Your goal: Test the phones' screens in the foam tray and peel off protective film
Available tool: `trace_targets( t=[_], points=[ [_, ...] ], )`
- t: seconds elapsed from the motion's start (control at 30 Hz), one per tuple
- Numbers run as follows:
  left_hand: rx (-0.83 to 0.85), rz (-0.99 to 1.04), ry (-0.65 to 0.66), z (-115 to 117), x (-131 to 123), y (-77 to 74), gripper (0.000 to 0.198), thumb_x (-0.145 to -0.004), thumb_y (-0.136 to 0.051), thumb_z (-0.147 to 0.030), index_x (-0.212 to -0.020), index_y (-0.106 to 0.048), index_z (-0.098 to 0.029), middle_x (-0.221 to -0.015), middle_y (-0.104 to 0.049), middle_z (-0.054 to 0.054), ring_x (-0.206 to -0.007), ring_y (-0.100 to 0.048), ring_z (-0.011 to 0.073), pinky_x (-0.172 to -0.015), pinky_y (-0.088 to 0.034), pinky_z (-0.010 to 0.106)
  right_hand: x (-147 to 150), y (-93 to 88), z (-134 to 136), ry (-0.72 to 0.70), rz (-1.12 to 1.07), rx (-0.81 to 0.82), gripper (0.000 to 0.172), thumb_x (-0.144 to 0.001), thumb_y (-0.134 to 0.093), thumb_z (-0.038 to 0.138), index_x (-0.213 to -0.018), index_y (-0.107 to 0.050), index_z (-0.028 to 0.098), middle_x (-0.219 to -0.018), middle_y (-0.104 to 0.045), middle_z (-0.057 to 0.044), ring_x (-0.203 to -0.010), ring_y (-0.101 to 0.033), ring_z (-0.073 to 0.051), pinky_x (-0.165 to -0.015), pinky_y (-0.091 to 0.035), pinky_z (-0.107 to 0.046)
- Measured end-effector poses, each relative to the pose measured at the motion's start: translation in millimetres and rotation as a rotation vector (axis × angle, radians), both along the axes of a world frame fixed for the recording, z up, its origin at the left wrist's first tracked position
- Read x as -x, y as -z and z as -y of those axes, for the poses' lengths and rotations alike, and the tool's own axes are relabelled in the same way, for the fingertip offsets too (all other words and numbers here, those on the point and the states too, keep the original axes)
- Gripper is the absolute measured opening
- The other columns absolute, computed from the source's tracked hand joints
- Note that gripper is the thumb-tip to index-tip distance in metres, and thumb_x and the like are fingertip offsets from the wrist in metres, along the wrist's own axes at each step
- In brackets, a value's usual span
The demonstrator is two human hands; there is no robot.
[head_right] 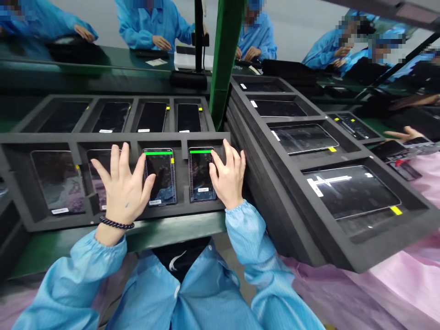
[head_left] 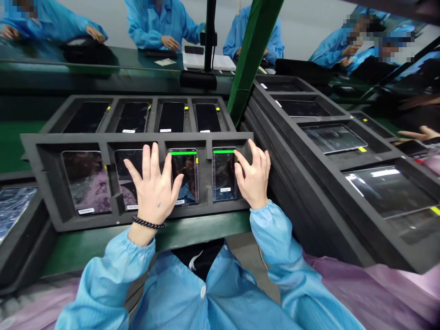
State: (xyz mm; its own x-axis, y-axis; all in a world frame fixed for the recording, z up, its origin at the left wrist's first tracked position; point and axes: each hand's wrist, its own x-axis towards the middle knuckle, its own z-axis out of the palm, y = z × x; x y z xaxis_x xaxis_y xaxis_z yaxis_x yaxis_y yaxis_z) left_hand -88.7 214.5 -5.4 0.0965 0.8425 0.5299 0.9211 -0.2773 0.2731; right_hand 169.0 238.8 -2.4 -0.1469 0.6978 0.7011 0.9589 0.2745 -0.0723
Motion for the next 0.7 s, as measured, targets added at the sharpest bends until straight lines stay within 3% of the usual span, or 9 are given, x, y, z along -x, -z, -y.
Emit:
trace_targets(
  t=[0.37, 0.5, 0.7],
  points=[
    [0.023, 0.049, -0.003, -7.0, -6.1, 2.2, 0.063, -0.101, -0.041, -0.042, -0.155, -0.035, -0.011, -0.167, -0.016, 0.023, -0.158, -0.002, 0.0332, -0.124, 0.009, 0.066, 0.9, -0.8, 3.5, 0.014, 0.017, 0.020, 0.035, -0.103, -0.046, 0.032, -0.128, -0.069, 0.023, -0.155, -0.047, -0.012, -0.138, -0.047, -0.029, -0.119, -0.035, -0.055],
    [0.039, 0.010, 0.010, 9.4, -4.7, 11.5, 0.065, -0.101, -0.041, -0.042, -0.156, -0.031, -0.009, -0.167, -0.016, 0.024, -0.158, -0.002, 0.0339, -0.125, 0.008, 0.065, -1.5, 5.9, 18.2, -0.004, 0.027, 0.063, 0.036, -0.103, -0.046, 0.030, -0.131, -0.067, 0.023, -0.155, -0.047, -0.012, -0.138, -0.046, -0.029, -0.120, -0.033, -0.055],
    [0.060, -0.002, 0.050, 42.6, 0.6, 30.5, 0.068, -0.100, -0.046, -0.040, -0.160, -0.023, -0.019, -0.168, -0.016, 0.019, -0.158, -0.005, 0.0331, -0.126, 0.004, 0.065, -6.3, 21.8, 49.2, -0.030, 0.029, 0.142, 0.038, -0.102, -0.048, 0.027, -0.136, -0.064, 0.022, -0.155, -0.047, -0.012, -0.138, -0.046, -0.029, -0.121, -0.032, -0.055]
  ],
)
